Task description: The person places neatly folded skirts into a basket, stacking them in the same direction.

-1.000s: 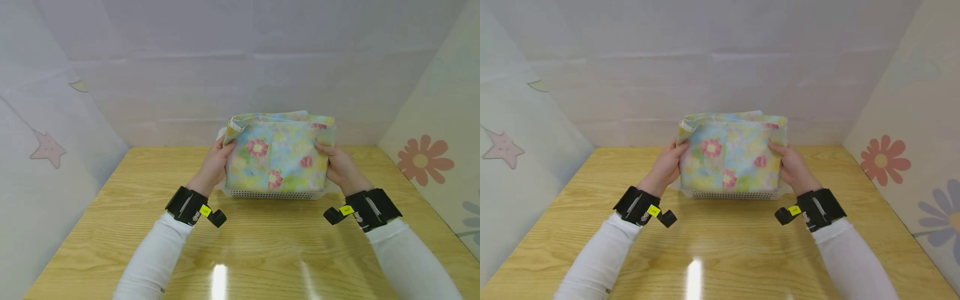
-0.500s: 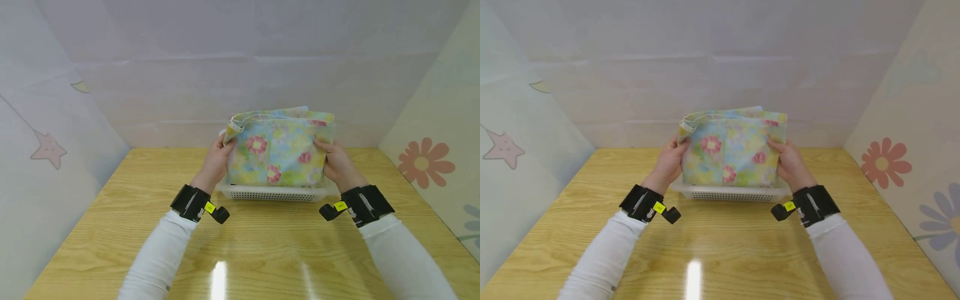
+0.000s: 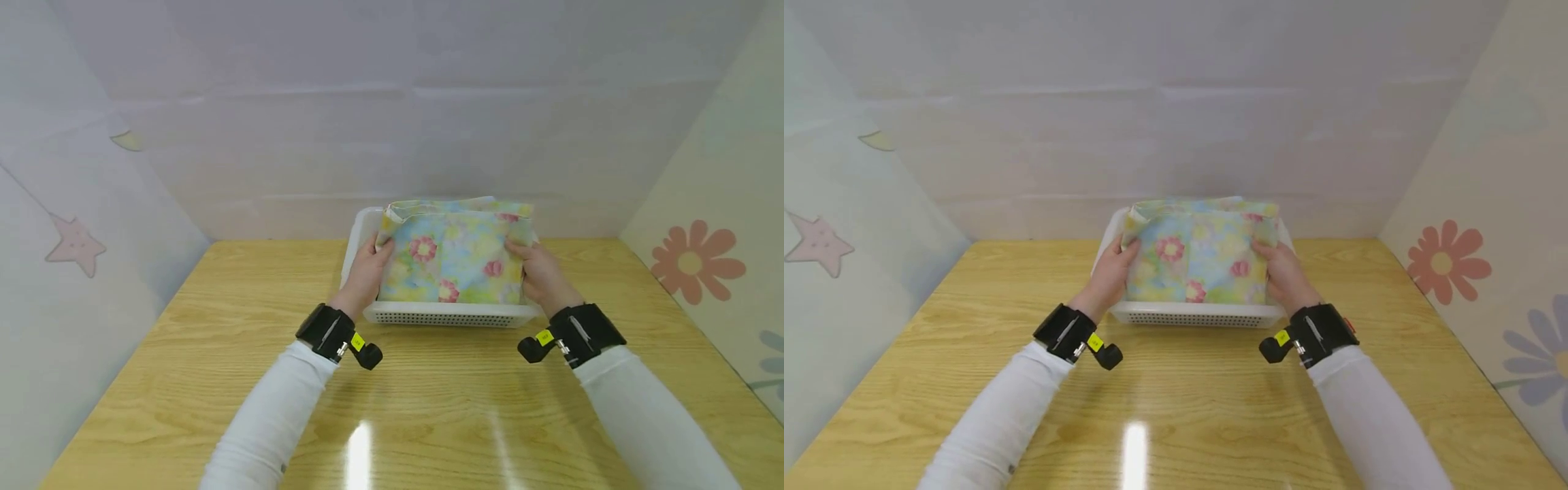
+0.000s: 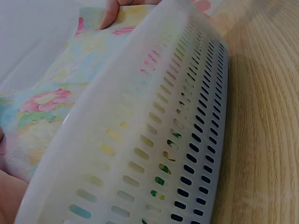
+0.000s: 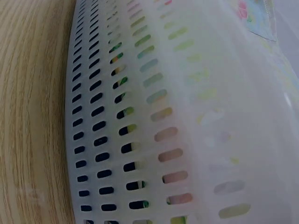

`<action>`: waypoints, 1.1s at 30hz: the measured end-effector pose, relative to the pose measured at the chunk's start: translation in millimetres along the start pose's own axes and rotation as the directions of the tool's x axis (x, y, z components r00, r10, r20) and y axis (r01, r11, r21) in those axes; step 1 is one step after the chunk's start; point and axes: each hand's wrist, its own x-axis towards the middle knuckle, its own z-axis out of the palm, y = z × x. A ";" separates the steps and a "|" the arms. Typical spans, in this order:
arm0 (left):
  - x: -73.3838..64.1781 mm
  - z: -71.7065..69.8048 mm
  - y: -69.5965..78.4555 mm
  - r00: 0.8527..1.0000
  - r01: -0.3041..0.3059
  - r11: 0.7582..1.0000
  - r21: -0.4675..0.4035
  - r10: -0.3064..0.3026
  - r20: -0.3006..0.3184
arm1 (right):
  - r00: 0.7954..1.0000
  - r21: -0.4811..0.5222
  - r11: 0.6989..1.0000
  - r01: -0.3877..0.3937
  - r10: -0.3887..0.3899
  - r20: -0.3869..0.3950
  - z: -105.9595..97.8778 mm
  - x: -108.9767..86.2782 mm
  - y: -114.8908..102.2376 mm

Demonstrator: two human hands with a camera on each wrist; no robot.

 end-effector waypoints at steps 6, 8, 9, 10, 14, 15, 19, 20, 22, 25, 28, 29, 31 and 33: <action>2.9 0.2 -4.0 1.000 0.021 0.999 0.034 -0.021 -0.011 | 0.999 -0.094 0.995 -0.033 0.033 -0.003 -3.1 3.2 3.5; 2.8 1.0 -3.8 0.999 0.036 0.999 0.040 -0.035 -0.013 | 0.999 -0.125 0.991 -0.040 0.040 -0.002 -3.5 3.7 4.1; 2.7 1.6 -3.6 0.999 0.041 0.998 0.045 -0.041 -0.013 | 0.999 -0.139 0.989 -0.041 0.042 0.002 -3.7 4.1 4.5; 2.9 2.0 -3.5 0.999 0.048 0.998 0.051 -0.047 -0.016 | 0.999 -0.148 0.988 -0.044 0.044 0.002 -3.3 4.4 4.8; 3.8 3.1 -4.0 0.995 0.089 0.993 0.074 -0.086 -0.042 | 0.999 -0.176 0.984 -0.039 0.041 0.004 -2.3 5.3 6.5; 4.5 3.3 -4.7 0.994 0.100 0.991 0.087 -0.096 -0.054 | 0.999 -0.191 0.981 -0.042 0.043 0.003 -2.0 5.4 6.7; 8.2 4.4 -6.9 0.981 0.174 0.975 0.137 -0.160 -0.107 | 0.999 -0.247 0.969 -0.027 0.035 0.027 -2.6 5.9 9.4; 9.4 4.9 -7.7 0.977 0.192 0.970 0.148 -0.175 -0.119 | 0.999 -0.266 0.964 -0.024 0.035 0.035 -2.9 6.5 10.2; 10.9 6.0 -8.2 0.969 0.228 0.961 0.159 -0.208 -0.134 | 0.998 -0.306 0.952 -0.015 0.032 0.051 -3.7 7.9 12.2; 12.7 7.3 -9.6 0.963 0.256 0.950 0.179 -0.234 -0.134 | 0.998 -0.370 0.929 -0.013 0.035 0.055 -4.5 10.4 14.1; 13.5 8.1 -10.0 0.960 0.269 0.942 0.201 -0.247 -0.129 | 0.998 -0.426 0.905 -0.016 0.039 0.044 -4.8 11.8 14.8; 13.5 8.3 -10.1 0.961 0.269 0.940 0.210 -0.246 -0.129 | 0.998 -0.445 0.895 -0.017 0.039 0.040 -4.9 12.1 14.9; 13.5 8.1 -10.6 0.958 0.277 0.932 0.235 -0.250 -0.138 | 0.999 -0.493 0.870 -0.022 0.036 0.020 -5.0 12.7 15.2; 13.1 7.6 -11.0 0.955 0.289 0.921 0.262 -0.259 -0.145 | 0.999 -0.543 0.839 -0.025 0.033 0.004 -4.5 13.2 15.6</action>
